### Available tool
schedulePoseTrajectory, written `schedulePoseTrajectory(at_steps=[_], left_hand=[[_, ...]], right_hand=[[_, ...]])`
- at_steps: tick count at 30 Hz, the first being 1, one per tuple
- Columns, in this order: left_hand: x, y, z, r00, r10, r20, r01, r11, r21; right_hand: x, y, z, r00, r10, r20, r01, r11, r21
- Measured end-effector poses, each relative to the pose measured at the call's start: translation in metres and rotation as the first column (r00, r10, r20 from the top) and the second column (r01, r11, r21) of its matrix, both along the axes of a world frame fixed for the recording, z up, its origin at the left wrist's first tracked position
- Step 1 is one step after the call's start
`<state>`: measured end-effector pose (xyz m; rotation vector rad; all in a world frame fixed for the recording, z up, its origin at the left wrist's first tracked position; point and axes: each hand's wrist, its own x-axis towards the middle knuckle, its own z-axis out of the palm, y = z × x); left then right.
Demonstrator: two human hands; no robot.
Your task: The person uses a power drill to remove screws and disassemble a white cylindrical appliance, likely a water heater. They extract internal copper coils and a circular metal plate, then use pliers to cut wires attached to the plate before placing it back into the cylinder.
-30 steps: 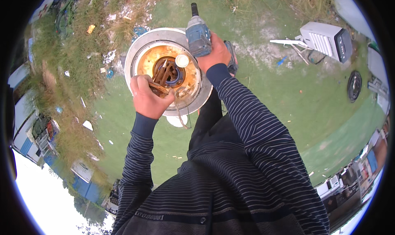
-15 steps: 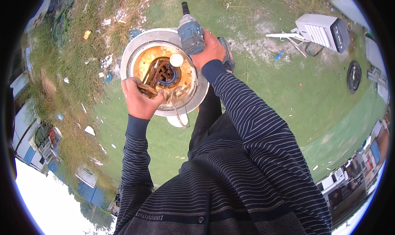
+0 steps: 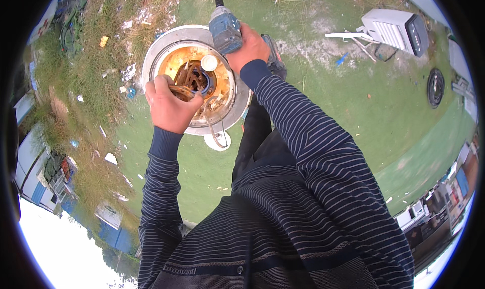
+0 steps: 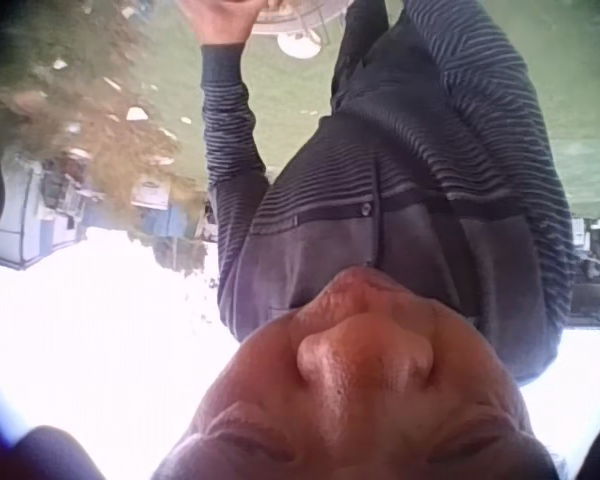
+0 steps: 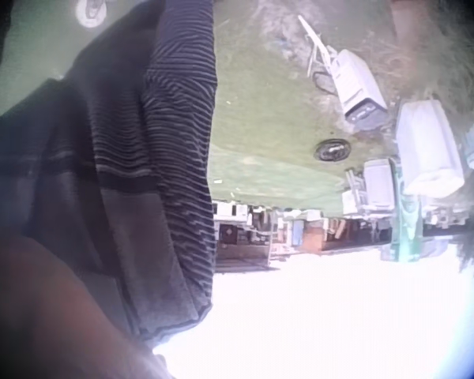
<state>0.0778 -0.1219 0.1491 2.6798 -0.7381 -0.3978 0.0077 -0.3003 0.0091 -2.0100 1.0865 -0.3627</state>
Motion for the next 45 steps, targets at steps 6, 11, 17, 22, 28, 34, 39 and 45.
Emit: schedulePoseTrajectory(at_steps=[6,11,17,22,28,34,39,45], left_hand=[[0.010,0.036,-0.006,0.998,-0.026,-0.053,0.022,0.996,-0.086],[-0.001,0.033,-0.008,0.999,0.020,-0.037,-0.023,0.997,-0.071],[0.001,0.001,0.007,0.997,-0.069,-0.020,0.070,0.996,0.055],[0.049,0.088,-0.012,0.813,0.415,-0.409,-0.518,0.836,-0.181],[0.066,0.060,0.042,0.941,0.234,-0.243,-0.256,0.965,-0.062],[0.069,0.084,0.085,0.843,0.319,-0.433,-0.384,0.921,-0.067],[0.064,0.111,0.124,0.748,0.370,-0.551,-0.467,0.883,-0.041],[0.043,0.137,0.168,0.639,0.498,-0.586,-0.640,0.767,-0.046]], right_hand=[[-0.004,-0.001,-0.004,1.000,-0.002,-0.006,0.002,1.000,0.001],[-0.007,-0.002,0.000,0.998,0.011,0.068,-0.009,1.000,-0.022],[-0.011,-0.005,-0.002,1.000,-0.002,0.024,0.000,0.998,0.067],[-0.008,-0.005,0.004,0.999,0.004,0.053,-0.004,1.000,-0.004],[-0.011,-0.001,0.000,0.999,-0.012,0.035,0.012,1.000,-0.011],[-0.006,-0.002,0.006,1.000,0.001,0.021,-0.003,0.997,0.080],[-0.008,-0.002,0.004,1.000,-0.022,-0.018,0.024,0.996,0.085],[-0.002,-0.005,0.012,0.997,-0.018,-0.078,0.025,0.996,0.091]])
